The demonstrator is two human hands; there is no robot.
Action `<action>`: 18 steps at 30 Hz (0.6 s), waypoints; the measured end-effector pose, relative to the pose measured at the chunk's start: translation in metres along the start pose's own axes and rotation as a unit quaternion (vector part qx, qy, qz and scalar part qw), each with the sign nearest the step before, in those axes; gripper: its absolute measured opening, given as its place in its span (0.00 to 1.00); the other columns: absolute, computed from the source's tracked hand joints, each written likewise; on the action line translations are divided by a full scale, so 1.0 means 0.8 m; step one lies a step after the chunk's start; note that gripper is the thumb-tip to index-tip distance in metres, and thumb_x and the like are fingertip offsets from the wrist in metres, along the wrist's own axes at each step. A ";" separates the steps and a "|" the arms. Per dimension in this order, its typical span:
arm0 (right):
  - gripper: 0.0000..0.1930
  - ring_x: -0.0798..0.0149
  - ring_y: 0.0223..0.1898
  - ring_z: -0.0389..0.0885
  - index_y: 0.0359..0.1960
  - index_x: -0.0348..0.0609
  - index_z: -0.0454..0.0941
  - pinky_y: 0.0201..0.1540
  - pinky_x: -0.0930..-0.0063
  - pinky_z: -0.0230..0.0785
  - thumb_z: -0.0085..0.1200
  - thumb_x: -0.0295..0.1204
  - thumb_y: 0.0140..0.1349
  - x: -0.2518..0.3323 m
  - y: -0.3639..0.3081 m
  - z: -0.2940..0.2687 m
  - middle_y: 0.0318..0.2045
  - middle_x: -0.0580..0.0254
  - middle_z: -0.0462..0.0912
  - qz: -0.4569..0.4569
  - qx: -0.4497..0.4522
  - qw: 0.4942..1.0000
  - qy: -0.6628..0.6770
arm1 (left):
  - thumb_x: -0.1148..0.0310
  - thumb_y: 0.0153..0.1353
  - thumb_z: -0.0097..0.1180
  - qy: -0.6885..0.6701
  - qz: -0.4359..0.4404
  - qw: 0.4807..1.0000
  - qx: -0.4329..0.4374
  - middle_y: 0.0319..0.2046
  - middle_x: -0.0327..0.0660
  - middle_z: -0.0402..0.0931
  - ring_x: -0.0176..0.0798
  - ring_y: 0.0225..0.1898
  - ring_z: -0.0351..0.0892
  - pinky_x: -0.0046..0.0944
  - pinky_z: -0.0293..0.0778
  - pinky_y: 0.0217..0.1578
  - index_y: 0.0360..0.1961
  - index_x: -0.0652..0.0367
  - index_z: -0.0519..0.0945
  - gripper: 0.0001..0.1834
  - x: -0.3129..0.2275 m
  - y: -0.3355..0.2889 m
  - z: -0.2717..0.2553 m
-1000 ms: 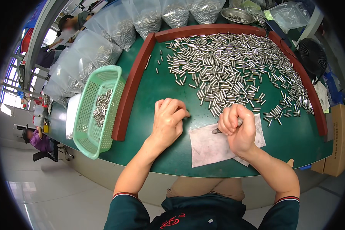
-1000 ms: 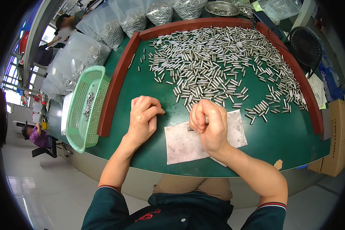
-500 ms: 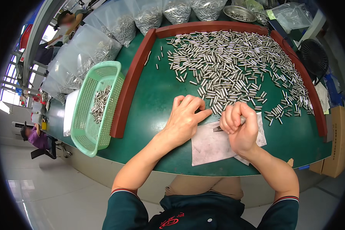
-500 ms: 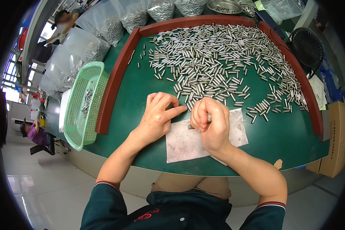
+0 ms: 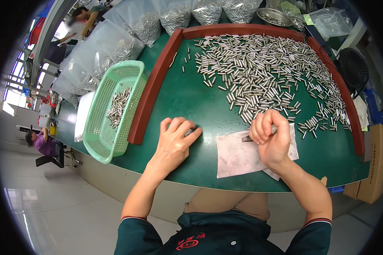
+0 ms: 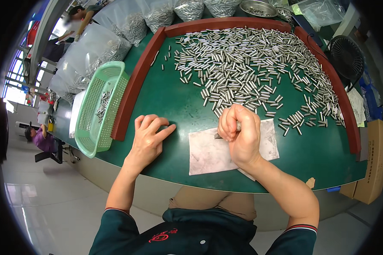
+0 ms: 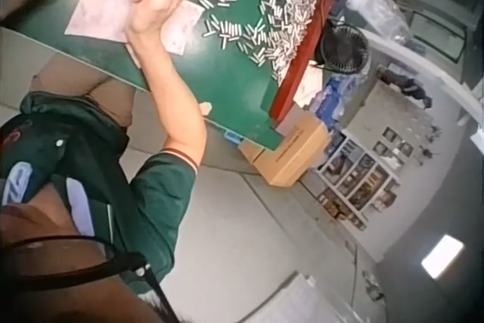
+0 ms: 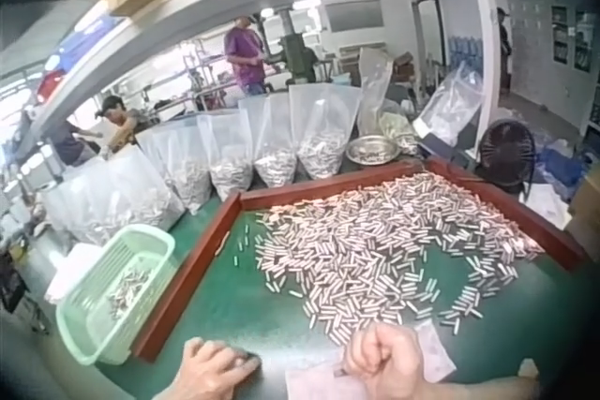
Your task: Pick up small metal cylinders, clean or inspect them using a tool and cloth, and place them into a sorting basket.
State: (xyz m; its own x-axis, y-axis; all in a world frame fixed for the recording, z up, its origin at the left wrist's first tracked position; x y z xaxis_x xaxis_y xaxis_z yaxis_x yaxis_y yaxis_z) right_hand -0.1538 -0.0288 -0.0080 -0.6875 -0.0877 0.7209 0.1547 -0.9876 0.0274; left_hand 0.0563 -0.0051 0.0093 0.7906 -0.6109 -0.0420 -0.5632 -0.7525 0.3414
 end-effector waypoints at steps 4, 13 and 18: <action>0.18 0.74 0.13 0.50 0.12 0.45 0.55 0.16 0.80 0.45 0.32 0.35 0.60 -0.004 0.004 0.008 0.10 0.68 0.55 0.010 -0.007 1.000 0.008 | 0.85 0.32 0.49 0.019 -0.071 0.997 -0.004 0.34 0.38 0.71 0.42 0.38 0.68 0.41 0.60 0.41 0.24 0.60 0.74 0.14 0.013 -0.051 -0.031; 0.18 0.76 0.12 0.46 0.13 0.49 0.53 0.13 0.82 0.40 0.31 0.34 0.63 0.000 0.000 0.016 0.10 0.72 0.52 -0.012 -0.035 0.999 0.020 | 0.79 0.47 0.44 -0.400 -0.572 0.673 -0.245 0.34 0.38 0.76 0.28 0.36 0.69 0.28 0.64 0.38 0.32 0.65 0.76 0.11 0.035 -0.274 -0.120; 0.18 0.76 0.12 0.45 0.13 0.49 0.52 0.14 0.82 0.41 0.29 0.32 0.64 0.003 -0.003 0.027 0.11 0.72 0.51 -0.012 -0.031 0.999 0.004 | 0.73 0.50 0.51 -0.356 -0.683 0.558 -0.307 0.39 0.38 0.74 0.32 0.39 0.69 0.29 0.60 0.43 0.33 0.62 0.77 0.08 0.047 -0.383 -0.112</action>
State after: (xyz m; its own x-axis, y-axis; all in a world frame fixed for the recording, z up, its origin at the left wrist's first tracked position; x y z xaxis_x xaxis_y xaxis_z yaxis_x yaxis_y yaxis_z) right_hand -0.1400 -0.0235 0.0086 -0.6962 -0.0643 0.7149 0.0945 -0.9955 0.0024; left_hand 0.2802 0.2249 -0.0127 -0.0386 0.3225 -0.9458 0.8108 -0.5430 -0.2183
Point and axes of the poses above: each hand's wrist, its own y-axis towards the middle knuckle, its own z-axis out of the palm, x = y × z, the point moved 3 cm from there along y, towards the middle knuckle
